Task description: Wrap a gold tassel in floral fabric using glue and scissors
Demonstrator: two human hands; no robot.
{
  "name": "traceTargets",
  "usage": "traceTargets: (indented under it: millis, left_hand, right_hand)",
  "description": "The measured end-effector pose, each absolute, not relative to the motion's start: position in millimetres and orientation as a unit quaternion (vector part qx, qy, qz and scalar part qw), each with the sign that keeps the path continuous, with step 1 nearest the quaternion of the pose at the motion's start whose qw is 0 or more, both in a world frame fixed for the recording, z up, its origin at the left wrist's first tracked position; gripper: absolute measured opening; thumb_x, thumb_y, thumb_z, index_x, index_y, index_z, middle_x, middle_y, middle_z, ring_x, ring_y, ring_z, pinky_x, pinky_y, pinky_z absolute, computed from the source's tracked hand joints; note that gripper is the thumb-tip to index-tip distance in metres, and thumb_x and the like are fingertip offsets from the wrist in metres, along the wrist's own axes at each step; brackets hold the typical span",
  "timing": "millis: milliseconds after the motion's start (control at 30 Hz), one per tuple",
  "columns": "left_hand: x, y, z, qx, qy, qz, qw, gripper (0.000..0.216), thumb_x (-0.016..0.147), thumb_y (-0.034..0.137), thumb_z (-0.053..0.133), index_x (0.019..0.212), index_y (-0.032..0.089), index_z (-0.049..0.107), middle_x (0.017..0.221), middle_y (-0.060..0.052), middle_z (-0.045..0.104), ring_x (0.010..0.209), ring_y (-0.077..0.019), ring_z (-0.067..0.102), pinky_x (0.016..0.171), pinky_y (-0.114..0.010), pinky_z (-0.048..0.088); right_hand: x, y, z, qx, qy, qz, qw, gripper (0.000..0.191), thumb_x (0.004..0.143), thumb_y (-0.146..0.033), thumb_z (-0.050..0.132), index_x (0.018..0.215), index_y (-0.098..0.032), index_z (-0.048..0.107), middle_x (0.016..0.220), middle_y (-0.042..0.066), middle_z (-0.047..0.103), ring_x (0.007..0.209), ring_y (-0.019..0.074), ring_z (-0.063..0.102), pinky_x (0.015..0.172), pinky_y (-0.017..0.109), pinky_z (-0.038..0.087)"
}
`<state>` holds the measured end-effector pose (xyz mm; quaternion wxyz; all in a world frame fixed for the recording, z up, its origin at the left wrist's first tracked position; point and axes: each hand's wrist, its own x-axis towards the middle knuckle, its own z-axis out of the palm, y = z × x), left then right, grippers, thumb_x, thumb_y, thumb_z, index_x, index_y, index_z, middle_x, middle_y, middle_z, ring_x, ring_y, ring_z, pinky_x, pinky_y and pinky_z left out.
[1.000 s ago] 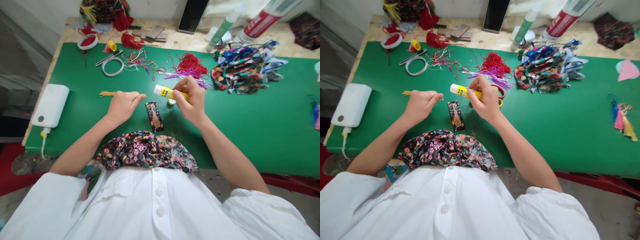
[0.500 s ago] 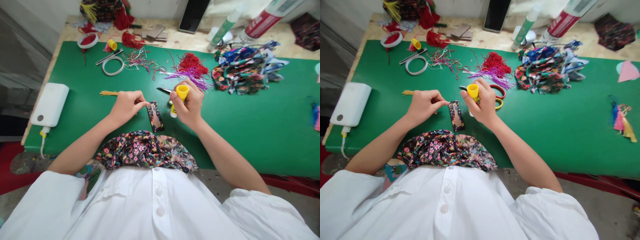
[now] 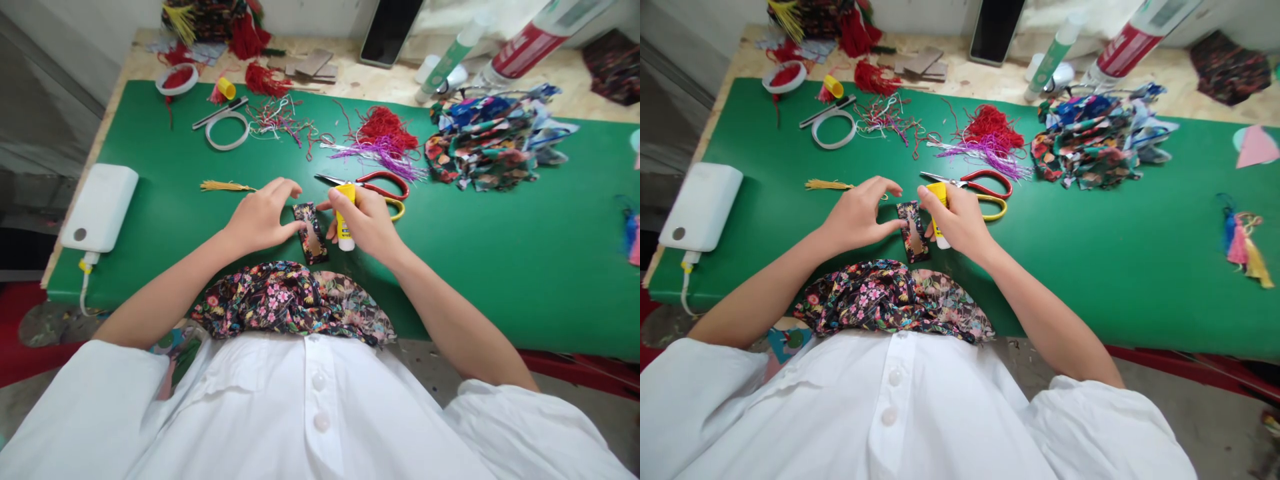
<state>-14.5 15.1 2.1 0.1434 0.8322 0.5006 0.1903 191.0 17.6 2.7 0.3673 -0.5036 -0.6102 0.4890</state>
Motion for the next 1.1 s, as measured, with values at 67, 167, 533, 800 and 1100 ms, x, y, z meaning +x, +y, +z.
traceTargets:
  millis: [67, 167, 533, 800, 1100]
  left_hand:
    - [-13.6, 14.5, 0.1, 0.837, 0.494, 0.17, 0.163, 0.046, 0.078, 0.035, 0.075, 0.118, 0.017, 0.059, 0.121, -0.01, 0.068, 0.108, -0.0262, 0.066, 0.088, -0.036, 0.051]
    - [-13.6, 14.3, -2.5, 0.835, 0.498, 0.154, 0.175, 0.046, 0.08, 0.036, 0.074, 0.119, 0.018, 0.058, 0.123, -0.009, 0.068, 0.109, -0.0261, 0.066, 0.091, -0.037, 0.052]
    - [-15.3, 15.1, 0.2, 0.859, 0.473, 0.118, 0.157, 0.039, 0.087, 0.038, 0.068, 0.123, 0.024, 0.065, 0.122, -0.005, 0.065, 0.105, -0.0246, 0.067, 0.087, -0.036, 0.053]
    - [-18.2, 15.6, 1.3, 0.887, 0.442, 0.073, 0.112, 0.036, 0.094, 0.041, 0.058, 0.128, 0.03, 0.067, 0.128, -0.007, 0.061, 0.096, -0.0208, 0.067, 0.076, -0.032, 0.053]
    - [-18.0, 15.7, 4.0, 0.894, 0.439, 0.029, 0.091, 0.043, 0.097, 0.042, 0.052, 0.136, 0.027, 0.062, 0.134, -0.01, 0.057, 0.096, -0.0228, 0.068, 0.073, -0.033, 0.053]
  right_hand:
    - [191.1, 17.5, 2.9, -0.502, -0.607, 0.497, 0.364, 0.061, 0.076, -0.082, 0.059, 0.075, -0.021, 0.059, 0.061, 0.001, 0.066, 0.042, 0.0167, 0.061, 0.039, 0.029, 0.045]
    - [190.8, 17.6, 2.4, -0.498, -0.604, 0.509, 0.358, 0.061, 0.077, -0.082, 0.058, 0.074, -0.021, 0.06, 0.054, 0.001, 0.063, 0.043, 0.0169, 0.061, 0.041, 0.029, 0.046]
    - [188.5, 19.8, 0.3, -0.472, -0.56, 0.567, 0.377, 0.065, 0.066, -0.085, 0.066, 0.07, -0.021, 0.052, 0.062, 0.002, 0.066, 0.042, 0.0149, 0.061, 0.038, 0.027, 0.049]
    - [186.7, 21.4, -2.0, -0.458, -0.503, 0.623, 0.386, 0.063, 0.067, -0.081, 0.07, 0.077, -0.021, 0.051, 0.08, 0.002, 0.071, 0.046, 0.0133, 0.063, 0.037, 0.025, 0.05]
    - [188.1, 19.5, -2.0, -0.466, -0.551, 0.535, 0.439, 0.061, 0.08, -0.081, 0.056, 0.071, -0.021, 0.052, 0.079, 0.004, 0.069, 0.054, 0.0132, 0.063, 0.047, 0.028, 0.051]
